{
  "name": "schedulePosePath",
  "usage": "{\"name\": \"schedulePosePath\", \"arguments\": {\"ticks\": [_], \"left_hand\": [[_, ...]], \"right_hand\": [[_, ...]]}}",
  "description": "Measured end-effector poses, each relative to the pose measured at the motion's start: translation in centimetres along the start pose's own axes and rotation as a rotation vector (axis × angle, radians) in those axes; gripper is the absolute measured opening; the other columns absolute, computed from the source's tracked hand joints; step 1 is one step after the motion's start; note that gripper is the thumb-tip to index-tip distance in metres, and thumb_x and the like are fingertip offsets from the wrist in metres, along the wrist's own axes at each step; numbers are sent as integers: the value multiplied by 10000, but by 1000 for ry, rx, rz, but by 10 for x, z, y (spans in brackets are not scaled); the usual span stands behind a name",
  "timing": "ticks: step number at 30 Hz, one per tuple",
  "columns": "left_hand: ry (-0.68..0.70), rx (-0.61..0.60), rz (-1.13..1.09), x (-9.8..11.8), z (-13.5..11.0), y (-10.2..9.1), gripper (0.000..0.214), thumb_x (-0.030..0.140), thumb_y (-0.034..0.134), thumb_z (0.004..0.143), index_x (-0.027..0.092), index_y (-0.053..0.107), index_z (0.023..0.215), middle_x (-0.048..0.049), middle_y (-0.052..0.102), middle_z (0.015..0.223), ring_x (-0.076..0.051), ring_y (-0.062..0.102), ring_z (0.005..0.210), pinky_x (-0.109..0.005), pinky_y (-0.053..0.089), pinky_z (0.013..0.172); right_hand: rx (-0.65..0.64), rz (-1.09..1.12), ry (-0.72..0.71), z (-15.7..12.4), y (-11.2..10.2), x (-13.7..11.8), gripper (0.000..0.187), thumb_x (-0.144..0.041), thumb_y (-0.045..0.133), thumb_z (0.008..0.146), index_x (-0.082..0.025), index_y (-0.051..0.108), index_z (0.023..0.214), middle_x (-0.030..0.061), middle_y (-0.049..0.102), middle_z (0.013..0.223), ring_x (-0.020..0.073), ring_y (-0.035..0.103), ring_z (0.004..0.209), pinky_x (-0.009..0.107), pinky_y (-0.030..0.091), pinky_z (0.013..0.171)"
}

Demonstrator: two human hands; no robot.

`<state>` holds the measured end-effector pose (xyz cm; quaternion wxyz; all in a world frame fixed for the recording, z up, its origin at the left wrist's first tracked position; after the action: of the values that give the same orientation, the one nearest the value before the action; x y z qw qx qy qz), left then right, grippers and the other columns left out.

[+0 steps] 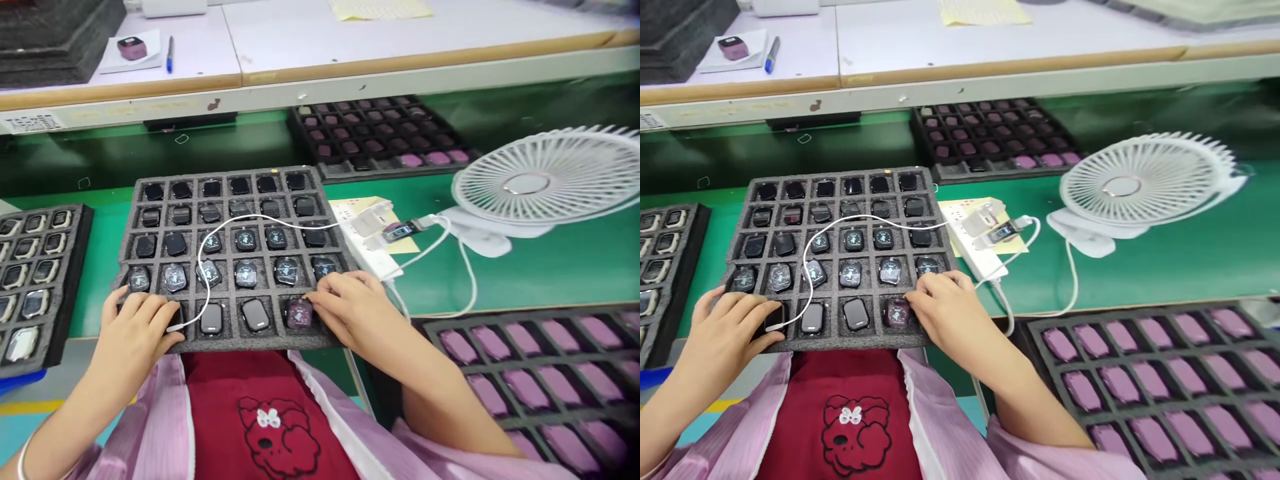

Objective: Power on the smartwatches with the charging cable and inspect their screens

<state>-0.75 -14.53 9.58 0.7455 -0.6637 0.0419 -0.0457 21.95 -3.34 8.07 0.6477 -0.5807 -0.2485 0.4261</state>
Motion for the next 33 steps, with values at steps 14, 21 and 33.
{"name": "schedulePosePath", "arguments": {"ticks": [14,21,33], "left_hand": [[-53,-252,-513,-52,12,27,316,468,471,971,316,748,978,11,770,912,-207,658,864,-393,394,962],[-26,-195,-425,-30,7,16,375,601,571,889,298,677,1082,-22,744,1039,-252,640,993,-508,230,1088],[-142,-159,-513,-65,0,24,361,518,520,946,247,694,1110,-24,736,931,-221,636,884,-365,432,881]], "right_hand": [[31,6,12,2,2,-2,268,-119,434,972,-189,664,855,32,558,813,171,541,779,391,319,880],[56,11,18,1,1,-4,293,-112,413,976,-186,657,832,35,574,825,172,544,783,388,319,885],[59,31,23,4,-1,0,294,-138,425,991,-204,645,808,-1,599,782,141,541,736,394,259,951]]}}
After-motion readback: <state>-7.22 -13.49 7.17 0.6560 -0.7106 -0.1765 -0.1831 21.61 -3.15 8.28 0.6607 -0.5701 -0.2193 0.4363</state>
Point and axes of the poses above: each hand's wrist, its own z-axis towards the middle knuckle, its own y-axis out of the palm, x = y × z, the point moved 10 cm from there along z, towards the middle knuckle
